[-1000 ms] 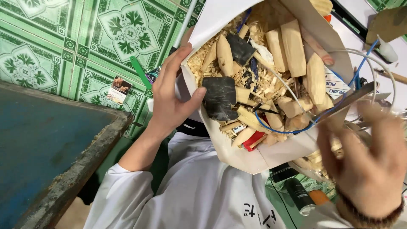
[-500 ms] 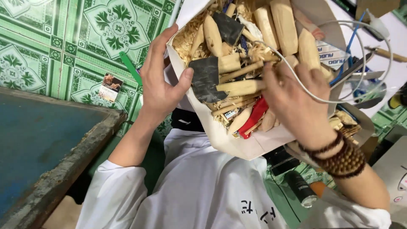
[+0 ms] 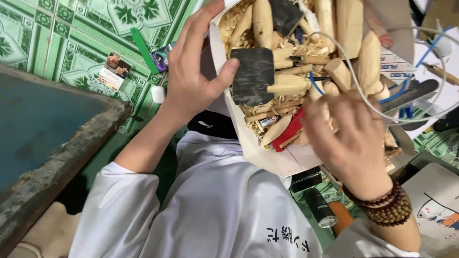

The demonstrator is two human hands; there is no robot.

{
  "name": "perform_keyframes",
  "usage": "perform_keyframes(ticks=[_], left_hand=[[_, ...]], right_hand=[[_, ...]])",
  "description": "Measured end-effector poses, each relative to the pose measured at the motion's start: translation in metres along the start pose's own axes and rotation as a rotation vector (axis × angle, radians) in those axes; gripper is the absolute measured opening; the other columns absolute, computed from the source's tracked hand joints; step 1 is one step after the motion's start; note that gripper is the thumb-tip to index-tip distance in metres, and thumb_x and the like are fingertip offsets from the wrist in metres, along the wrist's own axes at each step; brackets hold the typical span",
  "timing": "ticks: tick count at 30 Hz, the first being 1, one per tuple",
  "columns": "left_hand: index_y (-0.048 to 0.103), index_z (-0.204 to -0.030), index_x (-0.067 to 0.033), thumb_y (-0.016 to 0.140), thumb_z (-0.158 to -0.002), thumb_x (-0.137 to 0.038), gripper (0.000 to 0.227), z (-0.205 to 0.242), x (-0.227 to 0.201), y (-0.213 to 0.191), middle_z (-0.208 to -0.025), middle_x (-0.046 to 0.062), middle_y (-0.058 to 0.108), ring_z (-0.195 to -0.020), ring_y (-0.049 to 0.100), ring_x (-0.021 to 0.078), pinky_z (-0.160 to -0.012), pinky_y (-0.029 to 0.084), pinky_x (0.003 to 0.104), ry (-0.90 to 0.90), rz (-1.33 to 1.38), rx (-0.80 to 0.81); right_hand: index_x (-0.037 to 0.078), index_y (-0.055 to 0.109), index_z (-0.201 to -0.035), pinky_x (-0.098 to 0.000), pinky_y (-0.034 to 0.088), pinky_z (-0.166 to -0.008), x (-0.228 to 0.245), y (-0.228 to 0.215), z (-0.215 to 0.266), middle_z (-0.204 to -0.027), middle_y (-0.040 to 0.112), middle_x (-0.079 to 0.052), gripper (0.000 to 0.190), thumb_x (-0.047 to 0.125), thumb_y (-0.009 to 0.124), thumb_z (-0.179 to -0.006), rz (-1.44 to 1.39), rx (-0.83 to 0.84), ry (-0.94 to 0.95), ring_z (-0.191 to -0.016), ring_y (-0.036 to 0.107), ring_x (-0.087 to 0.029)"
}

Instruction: Sorting through a box of wood scraps, shavings, and tools to organize them into different containers.

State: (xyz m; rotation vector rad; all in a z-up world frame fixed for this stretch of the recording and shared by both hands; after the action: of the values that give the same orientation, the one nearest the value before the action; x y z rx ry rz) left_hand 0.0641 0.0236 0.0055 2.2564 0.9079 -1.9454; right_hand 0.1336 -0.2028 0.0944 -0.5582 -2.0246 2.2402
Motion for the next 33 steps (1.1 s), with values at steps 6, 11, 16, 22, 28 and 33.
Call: perform_keyframes(ticks=[6,11,16,22,28,33], left_hand=[[0.041,-0.150,-0.0065,0.052,-0.111,-0.047,0.057,0.000,0.001,-0.001,-0.149,0.016,0.053,-0.143,0.057,0.0336,-0.122,0.052,0.046,-0.007,-0.073,0.001],[0.043,-0.146,-0.0029,0.059,-0.109,-0.040,0.055,0.002,0.002,0.001,-0.146,0.017,0.055,-0.142,0.055,0.0362,-0.122,0.050,0.048,-0.018,-0.098,0.015],[0.043,-0.147,-0.0037,0.059,-0.109,-0.042,0.056,0.005,0.005,0.001,-0.147,0.016,0.055,-0.141,0.056,0.0341,-0.120,0.052,0.046,-0.041,-0.074,0.012],[0.043,-0.148,-0.0040,0.061,-0.107,-0.042,0.059,0.006,0.008,0.002,-0.150,0.016,0.053,-0.144,0.054,0.0328,-0.124,0.050,0.046,-0.084,-0.030,0.026],[0.041,-0.152,-0.0110,0.061,-0.109,-0.040,0.055,0.004,0.002,-0.001,-0.155,0.011,0.050,-0.150,0.050,0.0292,-0.129,0.048,0.046,-0.124,-0.001,0.052],[0.042,-0.153,-0.0106,0.062,-0.109,-0.035,0.053,0.002,-0.002,-0.002,-0.155,0.009,0.049,-0.152,0.051,0.0280,-0.132,0.047,0.043,-0.066,0.030,0.042]], right_hand=[[0.020,0.064,-0.127,-0.0371,0.048,-0.086,0.043,0.014,-0.024,-0.120,0.062,-0.002,0.040,0.051,0.064,-0.102,-0.088,0.118,-0.201,-0.103,0.059,-0.022],[0.019,0.058,-0.100,-0.0368,0.048,-0.078,0.051,0.031,-0.027,-0.093,0.053,-0.002,0.063,0.075,0.077,-0.079,0.046,0.187,-0.114,-0.086,0.053,-0.022],[0.023,0.056,-0.077,-0.0359,0.042,-0.089,0.025,0.050,-0.018,-0.077,0.052,0.004,0.039,0.043,0.072,-0.108,0.127,0.055,0.002,-0.083,0.055,-0.018],[0.023,0.061,-0.094,-0.0273,0.051,-0.078,-0.001,0.027,-0.019,-0.089,0.059,0.004,0.043,0.053,0.077,-0.120,0.171,0.074,0.096,-0.086,0.059,-0.016],[0.011,0.053,-0.142,-0.0419,0.053,-0.091,0.029,0.013,-0.047,-0.137,0.055,-0.014,0.060,0.048,0.083,-0.107,-0.105,-0.022,-0.118,-0.118,0.055,-0.034],[0.009,0.047,-0.152,-0.0661,0.025,-0.120,0.065,0.021,-0.058,-0.160,0.047,-0.024,0.047,0.016,0.070,-0.112,-0.171,0.070,-0.401,-0.144,0.035,-0.054]])
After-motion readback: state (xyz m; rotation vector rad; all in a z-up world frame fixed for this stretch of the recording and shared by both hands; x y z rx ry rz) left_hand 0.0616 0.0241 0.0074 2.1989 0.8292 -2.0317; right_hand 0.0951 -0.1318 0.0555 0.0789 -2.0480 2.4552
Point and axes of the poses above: each hand's wrist, its own z-axis away from the middle knuckle, its own y-axis out of the palm, x = y × z, the point moved 7 cm from there along -z, towards the middle knuckle
